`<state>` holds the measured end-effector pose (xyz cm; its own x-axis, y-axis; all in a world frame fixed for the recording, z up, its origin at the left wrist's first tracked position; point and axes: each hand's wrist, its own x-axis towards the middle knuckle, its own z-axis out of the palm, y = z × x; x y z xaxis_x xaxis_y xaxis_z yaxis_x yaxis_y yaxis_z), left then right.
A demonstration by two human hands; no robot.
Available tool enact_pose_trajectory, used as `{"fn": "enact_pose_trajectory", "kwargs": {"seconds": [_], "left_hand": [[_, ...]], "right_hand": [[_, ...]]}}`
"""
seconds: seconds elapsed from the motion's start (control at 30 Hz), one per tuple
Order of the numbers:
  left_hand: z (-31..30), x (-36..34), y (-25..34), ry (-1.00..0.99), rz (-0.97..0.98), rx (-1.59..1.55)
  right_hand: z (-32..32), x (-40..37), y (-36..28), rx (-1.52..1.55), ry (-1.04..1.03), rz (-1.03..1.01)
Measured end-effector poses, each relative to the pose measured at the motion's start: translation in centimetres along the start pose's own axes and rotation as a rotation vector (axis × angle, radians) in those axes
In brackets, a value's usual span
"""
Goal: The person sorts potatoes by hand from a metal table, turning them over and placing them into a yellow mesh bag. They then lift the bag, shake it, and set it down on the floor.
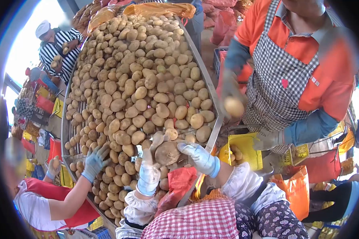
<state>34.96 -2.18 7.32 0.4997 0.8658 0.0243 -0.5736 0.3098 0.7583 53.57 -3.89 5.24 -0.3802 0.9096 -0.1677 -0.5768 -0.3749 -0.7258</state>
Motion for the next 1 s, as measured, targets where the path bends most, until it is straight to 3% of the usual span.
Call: {"fn": "enact_pose_trajectory", "kwargs": {"seconds": [0.13, 0.2, 0.27, 0.3, 0.4, 0.43, 0.53, 0.6, 0.67, 0.73, 0.77, 0.8, 0.87, 0.9, 1.0], "left_hand": [[0.1, 0.6, -1.5, 0.264, -0.026, -0.070], [0.9, -0.1, -1.3, 0.066, 0.377, 0.823], [1.4, -0.2, -1.6, 0.295, 0.390, 0.962], [1.4, -0.3, -1.4, 0.299, 0.386, 0.964], [1.5, 0.2, -0.6, 0.278, 0.641, 1.382], [1.5, 0.2, -0.8, 0.263, 0.689, 1.413], [0.6, 0.0, -1.7, 0.253, 0.720, 1.313], [0.3, -1.3, -2.1, 0.338, 0.376, 0.873], [0.8, -0.8, -1.8, 0.460, 0.265, 0.664], [0.4, -0.7, -1.4, 0.476, 0.247, 0.416], [-0.2, -1.4, -1.0, 0.473, 0.079, 0.331], [-0.1, -1.4, -0.8, 0.472, 0.081, 0.328], [0.5, -1.1, -0.3, 0.582, -0.006, -0.155], [0.2, -1.3, -0.7, 0.581, -0.003, -0.160], [-1.5, -2.7, -3.1, 0.301, 0.290, 0.852]], "right_hand": [[-0.5, -0.5, 0.5, 0.082, -0.004, -0.044], [0.0, -0.6, 0.2, 0.067, -0.005, -0.021], [0.0, -0.8, 0.9, -0.257, 0.157, -0.001], [0.2, -0.9, 1.4, -0.202, 0.137, -0.055], [0.9, -0.5, 1.0, 0.044, 0.018, -0.027], [1.1, -0.5, 0.8, -0.081, 0.037, -0.007], [1.8, -0.9, 1.3, -0.217, 0.056, 0.030], [3.5, -1.4, 1.2, -0.315, 0.058, 0.012], [3.0, -1.4, 1.7, -0.327, 0.022, -0.021], [3.4, -1.5, 1.6, -0.279, 0.013, -0.037], [3.4, -1.5, 1.9, -0.237, 0.018, -0.043], [2.9, -1.4, 2.5, -0.241, 0.018, -0.043], [2.3, -1.1, 3.0, -0.281, 0.030, -0.068], [2.2, -1.3, 3.1, -0.286, 0.030, -0.066], [3.0, -1.9, 2.3, -0.114, 0.088, -0.087]]}}
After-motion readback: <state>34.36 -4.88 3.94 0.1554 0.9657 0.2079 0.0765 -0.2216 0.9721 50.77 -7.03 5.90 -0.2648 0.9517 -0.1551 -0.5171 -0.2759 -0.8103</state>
